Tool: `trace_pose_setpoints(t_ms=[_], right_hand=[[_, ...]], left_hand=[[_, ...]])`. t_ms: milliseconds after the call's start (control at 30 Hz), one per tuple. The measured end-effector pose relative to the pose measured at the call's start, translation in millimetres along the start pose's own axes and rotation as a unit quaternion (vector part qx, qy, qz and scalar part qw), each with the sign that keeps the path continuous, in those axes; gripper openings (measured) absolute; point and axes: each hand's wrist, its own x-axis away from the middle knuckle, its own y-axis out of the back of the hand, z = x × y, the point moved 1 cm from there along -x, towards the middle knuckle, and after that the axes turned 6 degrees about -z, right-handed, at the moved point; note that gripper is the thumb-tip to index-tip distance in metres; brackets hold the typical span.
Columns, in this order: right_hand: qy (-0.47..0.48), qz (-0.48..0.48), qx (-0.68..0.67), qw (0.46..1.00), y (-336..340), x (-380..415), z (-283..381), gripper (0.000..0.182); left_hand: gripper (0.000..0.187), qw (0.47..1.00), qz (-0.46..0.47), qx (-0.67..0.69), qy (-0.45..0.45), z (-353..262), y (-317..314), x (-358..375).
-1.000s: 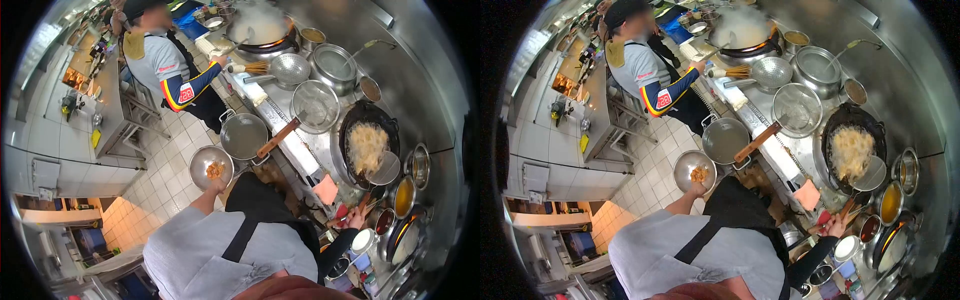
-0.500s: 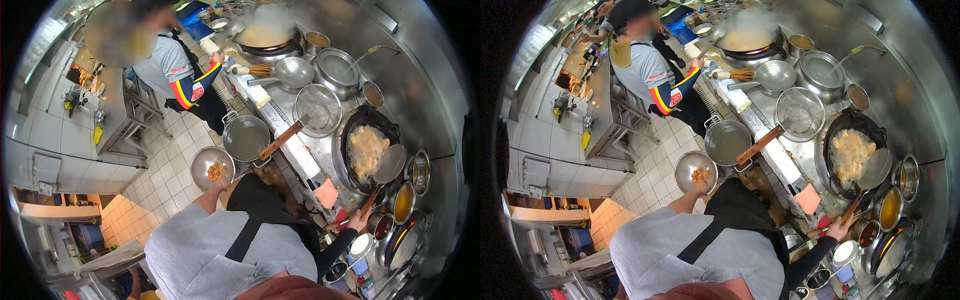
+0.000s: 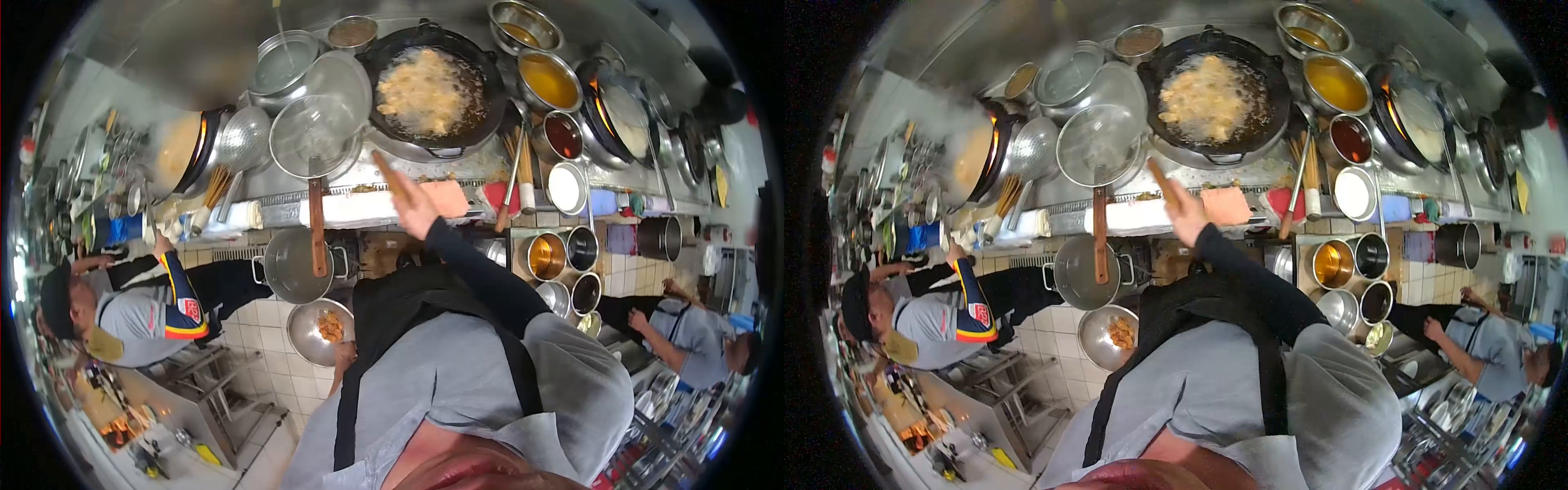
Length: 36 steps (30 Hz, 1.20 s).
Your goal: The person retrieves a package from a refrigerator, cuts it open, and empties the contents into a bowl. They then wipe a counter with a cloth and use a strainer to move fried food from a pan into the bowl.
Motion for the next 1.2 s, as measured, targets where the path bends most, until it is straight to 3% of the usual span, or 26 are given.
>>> trace_pose_setpoints(t_ms=[33,67,167,233,267,300,333,400,433,467,500,600,633,700,800,900,967,1000,1033,1100,1167,1200], right_hand=[[-0.15,0.065,-0.109,0.981,-14,9,19,0.061],[-0.212,0.091,-0.157,0.96,-28,9,13,0.062],[-0.307,0.163,-0.283,0.894,-69,-3,-32,0.066],[-0.353,0.15,-0.346,0.856,-86,-11,-59,0.065],[-0.314,0.145,-0.302,0.889,-85,-10,-66,0.052],[-0.343,0.189,-0.3,0.87,-80,-13,-108,0.046],[-0.372,0.231,-0.299,0.848,-65,-13,-155,0.042],[-0.467,0.179,-0.254,0.828,-11,9,-174,0.034],[-0.532,0.085,-0.208,0.816,27,37,-179,0.033],[-0.534,0.001,-0.312,0.786,67,58,-259,0.036],[-0.502,-0.106,-0.277,0.812,104,89,-227,0.031],[-0.289,-0.353,-0.424,0.782,175,119,-293,0.021],[-0.278,-0.454,-0.458,0.712,175,118,-231,0.02],[-0.225,-0.389,-0.513,0.731,186,107,-179,0.023],[-0.285,-0.317,-0.493,0.759,207,83,-176,0.031],[-0.216,-0.29,-0.447,0.819,210,54,-135,0.037],[-0.225,-0.245,-0.447,0.831,217,31,-115,0.035],[-0.206,-0.248,-0.358,0.876,221,20,-121,0.026],[-0.178,-0.354,-0.151,0.906,216,13,-121,0.019],[-0.168,-0.366,-0.169,0.9,204,5,-123,0.017],[-0.133,-0.423,-0.042,0.895,176,14,-112,0.018],[-0.124,-0.416,-0.065,0.899,163,28,-106,0.018]], left_hand=[[0.014,0.985,0.019,-0.131,-0.106,6,4,-3],[0.014,0.957,0.032,-0.218,-0.186,9,5,-6],[0.014,0.934,0.047,-0.251,-0.25,11,12,-19],[0.012,0.996,-0.033,-0.047,-0.074,-39,9,9],[0.012,0.997,-0.048,-0.003,-0.052,-51,9,9],[0.012,0.996,-0.066,0.043,-0.031,-61,9,7],[0.012,0.995,-0.058,0.027,-0.081,-72,13,7],[0.013,0.993,-0.04,0.068,-0.091,-85,18,-5],[0.013,0.991,-0.032,0.124,-0.048,-88,17,-11],[0.013,0.983,-0.025,0.18,-0.001,-90,16,-14],[0.014,0.987,-0.026,0.156,0.013,-86,15,-23],[0.016,0.995,-0.028,0.084,0.053,-78,14,-41],[0.016,0.996,-0.019,0.068,0.053,-76,15,-50],[0.017,0.998,0.003,0.042,0.048,-77,16,-59],[0.019,0.998,0.025,0.039,0.032,-96,19,-67],[0.02,0.997,0.042,0.056,0.016,-112,24,-76],[0.021,0.995,0.056,0.082,-0.001,-128,32,-78],[0.022,0.993,0.061,0.096,-0.01,-136,34,-79],[0.022,0.992,0.055,0.11,-0.017,-144,36,-76],[0.023,0.992,0.021,0.126,-0.013,-153,38,-66],[0.023,0.99,-0.025,0.139,0.001,-162,37,-46],[0.022,0.99,-0.026,0.14,-0.002,-153,36,-50]])
